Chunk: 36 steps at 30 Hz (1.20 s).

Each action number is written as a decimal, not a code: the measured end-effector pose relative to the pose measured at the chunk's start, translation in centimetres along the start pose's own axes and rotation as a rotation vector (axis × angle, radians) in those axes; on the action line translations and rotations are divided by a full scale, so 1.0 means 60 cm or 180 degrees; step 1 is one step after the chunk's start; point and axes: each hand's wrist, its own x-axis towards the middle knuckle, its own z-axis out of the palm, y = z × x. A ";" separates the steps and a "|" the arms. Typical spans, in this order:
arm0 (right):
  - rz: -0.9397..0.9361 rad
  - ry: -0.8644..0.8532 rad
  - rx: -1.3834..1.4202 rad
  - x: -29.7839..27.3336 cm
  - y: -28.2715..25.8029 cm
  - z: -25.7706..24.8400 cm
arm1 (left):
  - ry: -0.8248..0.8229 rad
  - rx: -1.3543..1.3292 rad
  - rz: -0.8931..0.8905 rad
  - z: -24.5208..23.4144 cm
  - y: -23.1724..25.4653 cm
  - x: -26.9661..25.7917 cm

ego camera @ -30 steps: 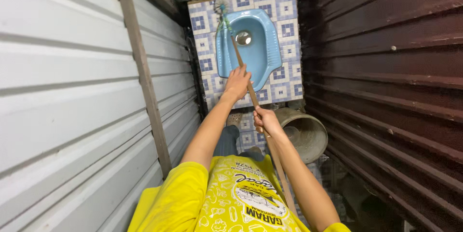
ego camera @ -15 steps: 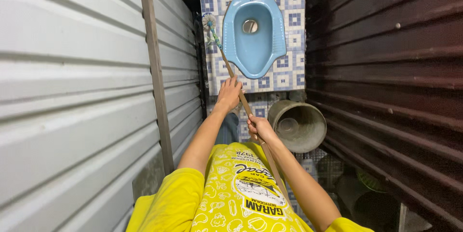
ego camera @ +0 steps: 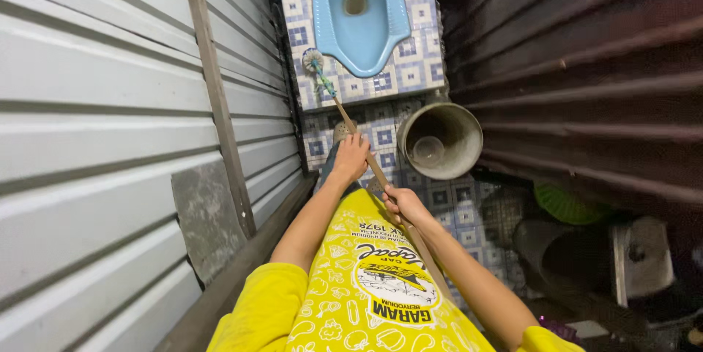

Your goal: The person scrubs a blue squat toilet with a long-handled brush, repeatedly dipping the brush into a nearby bucket of water. They also pour water from a plastic cup into the toilet bowl and continue scrubbing the interior surfaces.

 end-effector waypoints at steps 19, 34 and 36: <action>-0.0687 0.0580 0.1336 -0.109 0.198 -0.125 | -0.0173 0.0097 0.1831 0.139 0.203 0.012; -0.1039 0.0927 0.2011 0.016 0.246 0.008 | -0.0712 0.0527 0.2787 0.101 0.103 0.064; -0.1044 0.0839 0.2163 0.034 0.236 0.021 | -0.0893 0.0572 0.2699 0.095 0.086 0.078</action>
